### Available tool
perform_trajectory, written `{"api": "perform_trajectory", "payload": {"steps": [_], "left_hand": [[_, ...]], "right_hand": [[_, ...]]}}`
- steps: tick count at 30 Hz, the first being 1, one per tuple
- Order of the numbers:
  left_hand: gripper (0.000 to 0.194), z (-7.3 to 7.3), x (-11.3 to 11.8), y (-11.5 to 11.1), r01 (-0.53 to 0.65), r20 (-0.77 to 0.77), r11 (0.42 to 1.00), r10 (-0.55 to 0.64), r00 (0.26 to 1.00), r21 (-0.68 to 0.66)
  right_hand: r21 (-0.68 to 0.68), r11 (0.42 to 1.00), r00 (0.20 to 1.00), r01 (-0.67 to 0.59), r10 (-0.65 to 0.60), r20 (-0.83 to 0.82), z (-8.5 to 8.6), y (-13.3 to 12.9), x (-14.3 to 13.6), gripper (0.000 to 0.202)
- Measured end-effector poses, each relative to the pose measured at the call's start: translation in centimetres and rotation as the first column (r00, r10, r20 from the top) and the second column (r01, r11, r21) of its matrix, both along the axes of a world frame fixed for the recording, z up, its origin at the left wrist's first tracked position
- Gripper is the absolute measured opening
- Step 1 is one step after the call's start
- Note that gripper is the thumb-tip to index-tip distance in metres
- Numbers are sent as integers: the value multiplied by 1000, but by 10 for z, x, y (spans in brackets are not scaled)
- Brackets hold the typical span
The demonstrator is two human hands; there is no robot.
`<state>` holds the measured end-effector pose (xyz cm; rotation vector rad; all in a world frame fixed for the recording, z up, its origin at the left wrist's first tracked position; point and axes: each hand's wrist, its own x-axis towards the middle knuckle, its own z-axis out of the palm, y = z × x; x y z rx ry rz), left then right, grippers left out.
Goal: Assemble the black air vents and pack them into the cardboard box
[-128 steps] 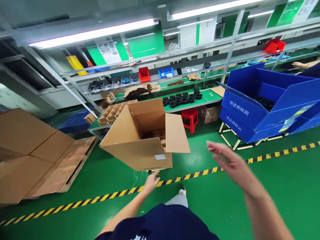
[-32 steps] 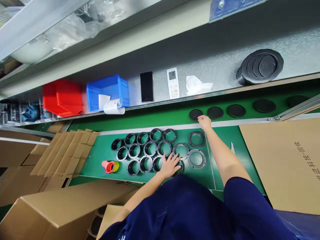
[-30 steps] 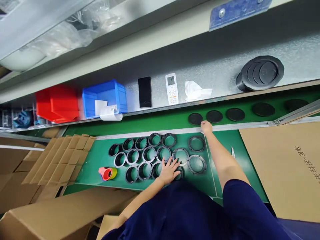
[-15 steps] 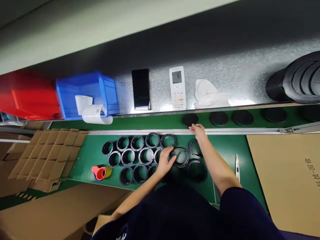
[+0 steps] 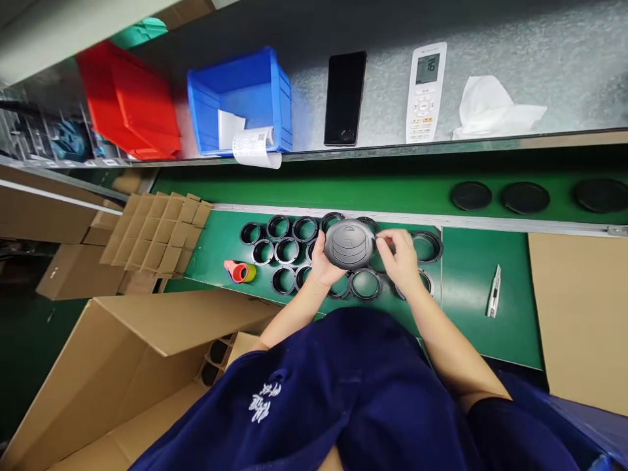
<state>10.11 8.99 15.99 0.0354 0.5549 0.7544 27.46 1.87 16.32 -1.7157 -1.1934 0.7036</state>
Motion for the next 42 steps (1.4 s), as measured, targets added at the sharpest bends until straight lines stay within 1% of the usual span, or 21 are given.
{"api": "perform_trajectory", "payload": {"steps": [1,2,4,6,9,12,14,16,18,21,25,28,30,32,33,34,35,37,39,41,42], "left_hand": [[62,4,-3,-5,15,9,1000,-15,1000,-12],[63,7,-5,-9,31,14,999,-31,999,-20],[67,10,-8,-17,61,19,998,-61,998,-23],[68,12,-10,-24,82,21,996,-82,996,-17],[64,13,-14,-32,124,24,992,-124,992,-4],[66,15,-16,-37,188,13,982,-189,982,20],[68,16,-16,-38,208,0,978,-208,978,26],[71,19,-15,-38,219,-2,975,-219,976,28],[75,21,-13,-37,234,-5,972,-234,972,36],[78,22,-12,-37,254,-27,966,-252,967,49],[78,20,-10,-37,243,-41,968,-241,970,54],[77,18,-11,-35,239,-51,970,-238,970,34],[73,16,-12,-32,221,-70,975,-221,973,-1],[67,12,-12,-29,155,-110,987,-158,981,-38],[64,10,-12,-28,124,-136,991,-130,982,-56],[60,8,-11,-27,107,-161,992,-118,980,-74],[58,5,-9,-27,111,-179,989,-127,976,-92],[56,-2,-3,-28,161,-197,980,-183,963,-120],[58,-9,5,-30,216,-205,968,-239,949,-129],[61,-18,10,-31,273,-236,952,-299,925,-137],[61,-22,12,-30,294,-269,945,-323,907,-143]], "right_hand": [[85,996,992,-35,24,127,7,0,3,43],[130,987,975,-100,71,210,14,-1,4,40],[142,967,942,-214,165,292,21,-4,2,37],[130,960,921,-247,191,338,20,-8,-5,38],[97,961,903,-261,207,377,12,-14,-12,43],[56,954,910,-295,263,320,8,-17,-14,53],[49,957,937,-285,268,225,13,-18,-14,59],[60,971,967,-233,225,118,22,-20,-12,63],[72,984,985,-166,162,62,30,-22,-11,66],[69,991,991,-116,111,79,37,-26,-10,68],[71,988,987,-134,126,103,37,-30,-6,69],[75,987,982,-144,134,133,30,-30,-5,67],[82,977,961,-196,175,213,21,-29,-9,62],[63,941,902,-331,296,314,10,-28,-17,59],[26,913,858,-408,374,353,4,-28,-22,61],[-27,885,818,-464,440,371,-2,-27,-26,68],[-92,865,790,-494,490,369,-8,-26,-30,77],[-214,847,775,-486,531,344,-19,-23,-35,98],[-278,849,794,-449,522,311,-31,-19,-31,110],[-310,876,826,-370,463,323,-45,-15,-17,114],[-327,901,847,-283,395,355,-54,-13,-6,114]]}}
